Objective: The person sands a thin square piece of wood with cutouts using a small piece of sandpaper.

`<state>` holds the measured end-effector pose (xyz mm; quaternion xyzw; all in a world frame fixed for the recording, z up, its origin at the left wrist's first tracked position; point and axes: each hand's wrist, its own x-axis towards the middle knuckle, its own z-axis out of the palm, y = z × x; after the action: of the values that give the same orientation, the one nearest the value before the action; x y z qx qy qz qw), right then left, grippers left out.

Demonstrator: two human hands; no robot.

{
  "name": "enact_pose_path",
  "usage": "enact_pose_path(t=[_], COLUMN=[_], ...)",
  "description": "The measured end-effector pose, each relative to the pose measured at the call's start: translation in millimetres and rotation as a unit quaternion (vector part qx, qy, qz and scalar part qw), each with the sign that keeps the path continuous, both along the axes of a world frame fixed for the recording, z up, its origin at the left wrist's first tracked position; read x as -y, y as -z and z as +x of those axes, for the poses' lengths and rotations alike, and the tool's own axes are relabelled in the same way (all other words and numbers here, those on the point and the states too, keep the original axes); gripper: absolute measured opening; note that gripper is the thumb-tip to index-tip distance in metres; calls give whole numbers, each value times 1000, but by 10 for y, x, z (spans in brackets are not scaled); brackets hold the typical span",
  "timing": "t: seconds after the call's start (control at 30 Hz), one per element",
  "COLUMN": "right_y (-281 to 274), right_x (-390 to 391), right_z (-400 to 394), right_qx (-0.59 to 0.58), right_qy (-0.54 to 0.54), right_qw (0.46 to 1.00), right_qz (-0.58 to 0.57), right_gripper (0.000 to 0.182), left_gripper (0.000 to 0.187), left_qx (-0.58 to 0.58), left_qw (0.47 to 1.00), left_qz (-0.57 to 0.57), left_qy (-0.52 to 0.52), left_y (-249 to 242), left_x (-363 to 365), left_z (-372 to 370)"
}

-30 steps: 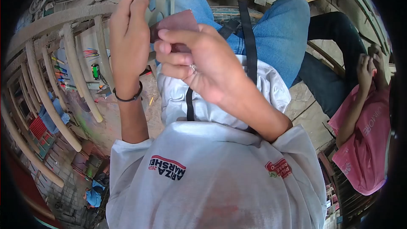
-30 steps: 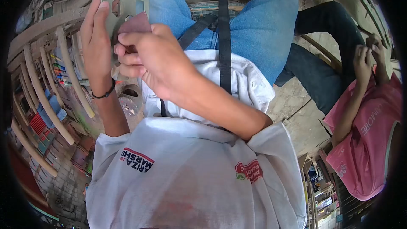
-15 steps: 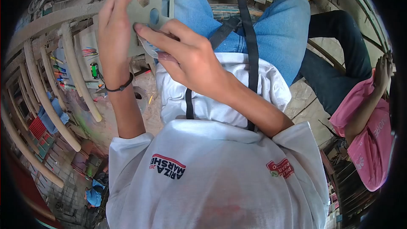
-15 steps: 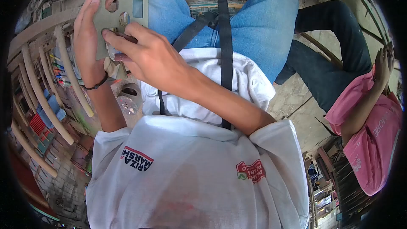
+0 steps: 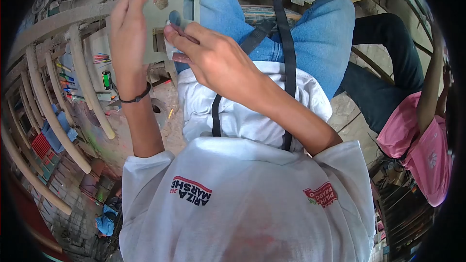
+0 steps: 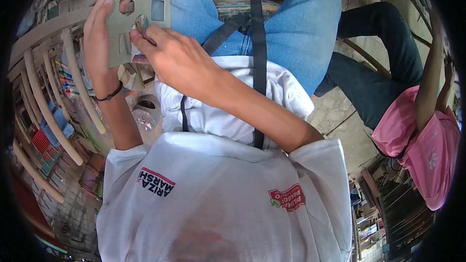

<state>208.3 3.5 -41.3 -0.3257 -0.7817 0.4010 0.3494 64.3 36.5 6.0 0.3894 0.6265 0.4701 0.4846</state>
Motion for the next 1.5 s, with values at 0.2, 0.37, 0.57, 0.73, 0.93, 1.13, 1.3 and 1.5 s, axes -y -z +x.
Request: enact_pose_path(t=[0.2, 0.37, 0.57, 0.73, 0.93, 1.13, 1.3, 1.5], right_y=[-85, -73, -1, 66, 89, -145, -181, 204], right_x=[-24, -67, -72, -196, -245, -191, -175, -310], right_z=[174, 369, 230, 92, -41, 12, 17, 25], right_qx=[-1, -225, -144, -156, -127, -437, -463, -145], right_qy=[-81, -86, 50, 118, 95, -28, -11, 43], right_qw=[995, 876, 981, 978, 987, 647, 634, 986], right_qz=[-57, -417, -119, -72, -20, -624, -619, -70], right_gripper=[31, 33, 47, 50, 42, 13, 12, 40], left_gripper=[42, 44, 46, 46, 45, 44, 42, 41], left_qx=[-3, -64, -44, 19, -91, -97, -140, -173], left_qw=[1000, 996, 997, 999, 995, 995, 989, 982], left_qz=[-1, 30, 22, 25, 21, 15, 25, -3], left_qy=[13, 57, 63, 5, 26, 16, 43, 81], left_y=[-78, -7, -4, -51, -53, -88, -71, 18], left_x=[65, 58, 42, 62, 97, 78, 85, 17], left_z=[92, -2, 40, 172, 181, 209, 194, 41])
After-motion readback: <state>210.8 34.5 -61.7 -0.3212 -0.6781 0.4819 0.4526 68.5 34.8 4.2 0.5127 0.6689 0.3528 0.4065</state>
